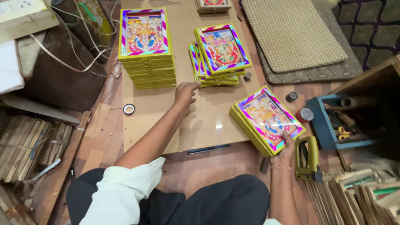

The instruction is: The person sits on the floor and wraps small decorative frames with clear adhesive tape. They tear off pieces of tape, apply them to the edges of each frame, and stack the finished frames into piles.

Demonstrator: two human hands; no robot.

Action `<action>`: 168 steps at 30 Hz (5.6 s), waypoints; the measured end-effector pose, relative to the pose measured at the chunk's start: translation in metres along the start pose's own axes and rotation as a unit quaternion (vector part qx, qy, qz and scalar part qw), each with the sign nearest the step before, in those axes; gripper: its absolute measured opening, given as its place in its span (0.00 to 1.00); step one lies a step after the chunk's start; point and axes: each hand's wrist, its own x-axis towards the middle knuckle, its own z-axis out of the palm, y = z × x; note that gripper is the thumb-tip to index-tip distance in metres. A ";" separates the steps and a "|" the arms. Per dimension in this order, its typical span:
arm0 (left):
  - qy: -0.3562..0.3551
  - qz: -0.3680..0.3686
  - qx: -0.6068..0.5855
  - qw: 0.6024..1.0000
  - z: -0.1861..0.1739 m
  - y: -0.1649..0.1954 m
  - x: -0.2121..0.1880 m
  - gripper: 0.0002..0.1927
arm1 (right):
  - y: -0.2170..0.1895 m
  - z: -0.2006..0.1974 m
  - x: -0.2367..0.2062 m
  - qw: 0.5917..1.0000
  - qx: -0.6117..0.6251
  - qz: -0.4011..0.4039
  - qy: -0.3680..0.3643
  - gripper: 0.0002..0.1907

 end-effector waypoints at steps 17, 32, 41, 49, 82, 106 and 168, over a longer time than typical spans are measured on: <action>-0.042 0.053 0.000 0.998 0.060 0.054 0.082 0.39 | 0.027 0.285 0.163 0.889 -0.453 0.024 -0.059 0.19; -0.038 -0.041 -0.099 0.994 0.049 0.066 0.082 0.22 | 0.088 0.302 0.124 0.971 -0.233 -0.002 0.045 0.16; -0.092 0.009 -0.175 0.980 0.054 0.058 0.018 0.31 | 0.091 0.285 0.067 0.996 0.055 0.051 -0.049 0.23; -0.152 0.317 -0.075 0.933 -0.029 0.057 -0.152 0.53 | 0.093 0.242 -0.100 0.962 0.213 0.061 -0.159 0.35; -0.158 0.316 0.343 0.870 -0.247 -0.005 -0.111 0.70 | 0.134 0.206 -0.106 0.722 -0.568 -0.055 -0.392 0.47; -0.222 0.015 0.173 0.959 -0.132 0.069 -0.124 0.32 | 0.008 0.167 -0.174 0.915 -0.338 0.148 -0.165 0.23; 0.081 0.022 0.236 0.968 0.016 0.014 0.056 0.38 | 0.142 0.324 0.128 0.732 -0.669 -0.002 0.131 0.21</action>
